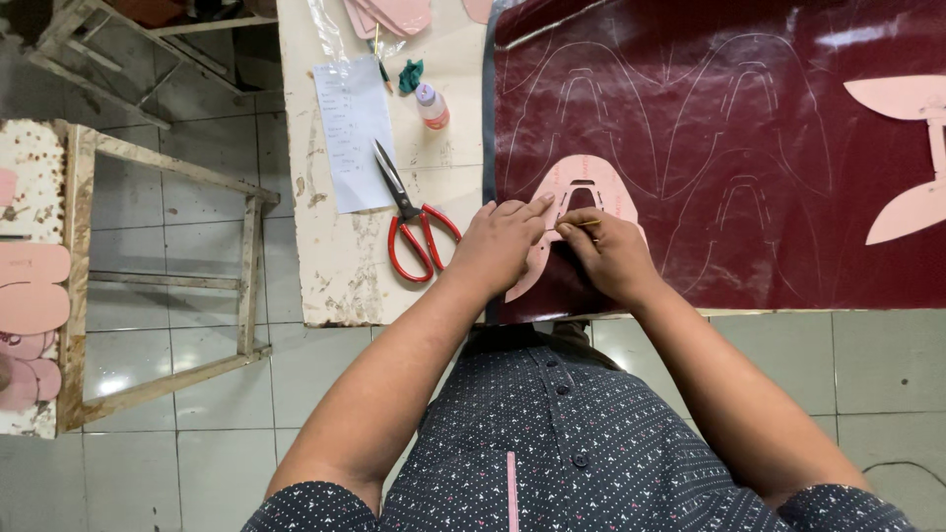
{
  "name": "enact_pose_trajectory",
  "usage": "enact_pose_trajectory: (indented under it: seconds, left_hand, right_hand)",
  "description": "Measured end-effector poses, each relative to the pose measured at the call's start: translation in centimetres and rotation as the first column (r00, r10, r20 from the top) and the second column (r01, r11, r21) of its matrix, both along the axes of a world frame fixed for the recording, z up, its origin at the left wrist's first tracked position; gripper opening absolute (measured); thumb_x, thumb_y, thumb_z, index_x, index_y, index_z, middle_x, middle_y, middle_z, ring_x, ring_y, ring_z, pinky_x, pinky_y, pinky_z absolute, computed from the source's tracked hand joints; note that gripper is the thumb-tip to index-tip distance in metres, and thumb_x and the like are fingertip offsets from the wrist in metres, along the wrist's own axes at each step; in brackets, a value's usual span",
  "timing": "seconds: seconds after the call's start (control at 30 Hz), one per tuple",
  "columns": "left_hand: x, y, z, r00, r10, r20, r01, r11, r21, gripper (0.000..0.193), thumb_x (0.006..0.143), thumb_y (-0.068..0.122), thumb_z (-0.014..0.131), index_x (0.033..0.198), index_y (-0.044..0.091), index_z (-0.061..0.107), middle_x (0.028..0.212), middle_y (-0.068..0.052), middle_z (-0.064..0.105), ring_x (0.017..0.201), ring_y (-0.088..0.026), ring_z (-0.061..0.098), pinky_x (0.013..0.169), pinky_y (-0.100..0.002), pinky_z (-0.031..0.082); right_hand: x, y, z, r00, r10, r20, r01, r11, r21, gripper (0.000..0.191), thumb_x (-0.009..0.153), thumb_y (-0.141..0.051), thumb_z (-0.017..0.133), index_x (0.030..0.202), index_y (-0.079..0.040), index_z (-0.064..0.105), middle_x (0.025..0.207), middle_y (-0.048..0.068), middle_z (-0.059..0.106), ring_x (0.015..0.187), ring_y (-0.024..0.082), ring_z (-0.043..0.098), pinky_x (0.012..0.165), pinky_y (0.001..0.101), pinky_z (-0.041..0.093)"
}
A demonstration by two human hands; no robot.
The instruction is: The person applies glue from a small bottle onto a pink paper pattern piece and presses it onto a sheet of maroon material, traces around the pattern with a stylus, then cuts the maroon material along the marked line with scissors and smooths the cut sheet flat on the table.
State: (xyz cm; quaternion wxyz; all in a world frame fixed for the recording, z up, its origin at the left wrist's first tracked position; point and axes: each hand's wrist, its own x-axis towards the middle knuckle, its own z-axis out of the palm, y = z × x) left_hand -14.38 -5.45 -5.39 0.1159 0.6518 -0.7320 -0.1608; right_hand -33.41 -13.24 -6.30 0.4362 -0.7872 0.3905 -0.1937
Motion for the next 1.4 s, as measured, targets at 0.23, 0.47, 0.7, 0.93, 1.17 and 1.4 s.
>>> enact_pose_trajectory:
  seconds: [0.23, 0.47, 0.7, 0.93, 1.17, 1.4]
  left_hand:
    - [0.3, 0.0, -1.0, 1.000, 0.012, 0.000, -0.012, 1.000, 0.011, 0.044, 0.076, 0.011, 0.074, 0.120, 0.014, 0.068, 0.158, 0.005, 0.044, 0.132, -0.021, 0.051, 0.111, -0.053, 0.040]
    - [0.5, 0.1, -0.6, 1.000, 0.008, -0.006, -0.008, 0.999, 0.044, 0.045, 0.069, 0.011, 0.076, 0.113, 0.013, 0.069, 0.156, 0.004, 0.046, 0.131, -0.021, 0.051, 0.110, -0.052, 0.039]
    - [0.6, 0.2, -0.9, 1.000, 0.013, -0.022, -0.013, 1.000, -0.004, 0.036, 0.074, 0.011, 0.077, 0.109, 0.014, 0.069, 0.156, 0.004, 0.048, 0.132, -0.021, 0.052, 0.112, -0.052, 0.040]
    - [-0.6, 1.2, -0.6, 0.991, 0.088, -0.105, -0.082, 0.995, 0.064, 0.049, 0.070, 0.019, 0.081, 0.115, 0.011, 0.062, 0.156, -0.002, 0.042, 0.137, -0.025, 0.044, 0.115, -0.054, 0.032]
    - [-4.1, 7.4, -0.6, 0.803, 0.418, -0.426, -0.467, 0.884, -0.014, 0.062, 0.082, 0.020, 0.078, 0.134, -0.001, 0.050, 0.143, -0.020, 0.049, 0.132, -0.039, 0.046, 0.113, -0.048, 0.037]
    - [-3.9, 10.7, -1.8, 0.448, 0.602, -0.661, -0.654, 0.725, 0.217, 0.063, 0.085, 0.016, 0.072, 0.136, -0.006, 0.041, 0.114, -0.017, 0.064, 0.092, -0.026, 0.069, 0.085, -0.037, 0.055]
  right_hand:
    - [0.5, 0.2, -0.3, 0.984, 0.172, -0.039, -0.176, 0.933, -0.314, 0.014, 0.096, -0.012, 0.069, 0.108, -0.003, 0.070, 0.101, 0.014, 0.075, 0.092, 0.030, 0.072, 0.081, 0.0365, 0.056]
    - [-0.1, 0.5, 0.1, 0.992, 0.113, -0.063, -0.115, 0.993, -0.023, 0.016, 0.095, -0.015, 0.071, 0.108, -0.006, 0.072, 0.098, 0.011, 0.077, 0.089, 0.026, 0.075, 0.079, 0.0351, 0.058]
    - [0.1, 1.5, 0.5, 0.973, 0.221, -0.067, -0.231, 0.943, -0.240, 0.015, 0.089, -0.011, 0.071, 0.104, -0.006, 0.072, 0.096, 0.012, 0.076, 0.091, 0.031, 0.072, 0.080, 0.0387, 0.056]
    - [-1.9, 1.5, 0.8, 0.999, -0.042, -0.017, 0.041, 0.998, -0.046, 0.012, 0.099, -0.014, 0.067, 0.103, -0.003, 0.072, 0.091, 0.011, 0.074, 0.081, 0.024, 0.073, 0.075, 0.0353, 0.057]
    - [-8.3, 2.5, 0.3, 0.925, -0.375, -0.063, 0.365, 0.922, -0.129, 0.021, 0.107, -0.015, 0.058, 0.108, 0.001, 0.070, 0.104, 0.016, 0.073, 0.094, 0.020, 0.068, 0.083, 0.0359, 0.056]
    - [-9.3, 5.3, -0.3, 0.917, -0.396, -0.042, 0.357, 0.772, 0.526, 0.032, 0.106, -0.021, 0.050, 0.111, 0.002, 0.071, 0.100, 0.012, 0.075, 0.089, 0.016, 0.070, 0.084, 0.0315, 0.056]
